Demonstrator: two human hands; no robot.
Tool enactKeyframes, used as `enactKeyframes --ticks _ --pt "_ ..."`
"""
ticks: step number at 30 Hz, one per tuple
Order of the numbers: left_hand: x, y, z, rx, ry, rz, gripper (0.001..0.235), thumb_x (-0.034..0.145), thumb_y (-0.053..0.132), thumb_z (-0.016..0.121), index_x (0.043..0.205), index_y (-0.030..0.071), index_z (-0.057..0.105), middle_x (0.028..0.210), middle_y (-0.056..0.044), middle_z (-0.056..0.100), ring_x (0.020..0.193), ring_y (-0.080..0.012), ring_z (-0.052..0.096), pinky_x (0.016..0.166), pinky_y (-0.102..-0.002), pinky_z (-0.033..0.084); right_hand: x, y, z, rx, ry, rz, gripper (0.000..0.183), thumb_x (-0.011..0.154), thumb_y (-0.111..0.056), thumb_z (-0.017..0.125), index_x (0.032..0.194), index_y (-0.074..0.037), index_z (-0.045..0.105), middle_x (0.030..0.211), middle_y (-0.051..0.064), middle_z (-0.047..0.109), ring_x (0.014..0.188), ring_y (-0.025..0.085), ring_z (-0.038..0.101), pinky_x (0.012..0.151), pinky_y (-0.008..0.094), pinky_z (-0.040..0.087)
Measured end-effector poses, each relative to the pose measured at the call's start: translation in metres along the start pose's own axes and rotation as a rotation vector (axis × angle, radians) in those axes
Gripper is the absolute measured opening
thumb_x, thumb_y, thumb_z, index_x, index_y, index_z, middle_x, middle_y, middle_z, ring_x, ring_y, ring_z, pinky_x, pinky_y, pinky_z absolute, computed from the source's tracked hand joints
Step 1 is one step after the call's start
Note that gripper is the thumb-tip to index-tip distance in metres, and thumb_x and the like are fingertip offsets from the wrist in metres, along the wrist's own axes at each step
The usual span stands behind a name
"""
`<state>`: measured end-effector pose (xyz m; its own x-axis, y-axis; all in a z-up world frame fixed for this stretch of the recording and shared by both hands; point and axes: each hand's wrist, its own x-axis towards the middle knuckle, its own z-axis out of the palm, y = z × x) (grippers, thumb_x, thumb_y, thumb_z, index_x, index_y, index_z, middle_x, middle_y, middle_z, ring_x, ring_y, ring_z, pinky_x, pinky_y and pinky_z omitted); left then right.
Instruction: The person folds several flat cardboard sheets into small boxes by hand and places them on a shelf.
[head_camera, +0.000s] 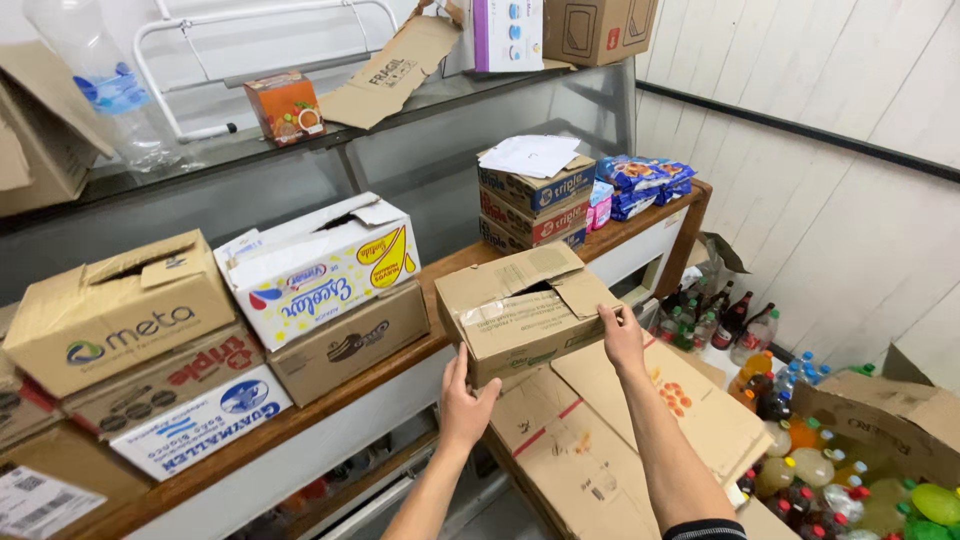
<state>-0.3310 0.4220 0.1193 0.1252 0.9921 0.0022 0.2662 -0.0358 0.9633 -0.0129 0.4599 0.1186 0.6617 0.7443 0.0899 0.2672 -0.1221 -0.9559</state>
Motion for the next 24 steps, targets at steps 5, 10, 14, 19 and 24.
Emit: enactKeyframes --ticks 5,10,14,19,24 --pt "0.038 -0.019 0.013 0.088 0.072 0.031 0.091 0.094 0.036 0.074 0.172 0.022 0.030 0.174 -0.009 0.036 0.158 -0.0297 0.042 0.125 -0.046 0.043 0.056 0.005 0.032 0.015 -0.110 -0.010 0.034 0.102 -0.047 0.064 0.098 -0.013 0.062 0.095 0.001 0.064 0.091 0.016 0.055 0.084 0.033 0.039" --pt "0.062 -0.033 0.021 0.107 0.169 0.071 0.082 0.094 0.032 0.074 0.167 0.016 0.038 0.168 -0.012 0.042 0.154 -0.0326 0.046 0.122 -0.051 0.046 0.092 0.022 0.062 -0.011 -0.153 -0.050 0.036 0.100 -0.046 0.067 0.116 -0.014 0.074 0.097 0.000 0.066 0.093 0.015 0.056 0.085 0.032 0.041" --pt "0.078 -0.048 0.024 0.165 0.243 0.151 0.082 0.091 0.026 0.077 0.163 0.011 0.041 0.161 -0.017 0.047 0.147 -0.0373 0.052 0.118 -0.053 0.048 0.107 0.028 0.079 -0.079 -0.186 -0.021 0.050 0.098 -0.053 0.064 0.127 -0.014 0.073 0.107 0.001 0.069 0.102 0.017 0.060 0.092 0.035 0.043" --pt "0.097 -0.041 0.021 0.184 0.211 -0.017 0.090 0.094 0.032 0.072 0.171 0.015 0.028 0.173 -0.013 0.034 0.161 -0.0351 0.033 0.126 -0.054 0.037 0.115 0.022 0.100 -0.088 -0.238 -0.074 0.035 0.101 -0.051 0.065 0.110 -0.017 0.070 0.102 -0.004 0.066 0.096 0.014 0.058 0.090 0.032 0.042" --pt "0.110 -0.052 0.027 0.342 0.144 -0.037 0.107 0.097 0.033 0.072 0.175 0.008 0.003 0.184 -0.015 0.002 0.169 -0.0360 0.006 0.135 -0.050 0.013 0.127 0.026 0.128 -0.178 -0.241 -0.079 0.040 0.104 -0.056 0.060 0.114 -0.018 0.067 0.110 -0.002 0.070 0.102 0.018 0.063 0.091 0.038 0.045"
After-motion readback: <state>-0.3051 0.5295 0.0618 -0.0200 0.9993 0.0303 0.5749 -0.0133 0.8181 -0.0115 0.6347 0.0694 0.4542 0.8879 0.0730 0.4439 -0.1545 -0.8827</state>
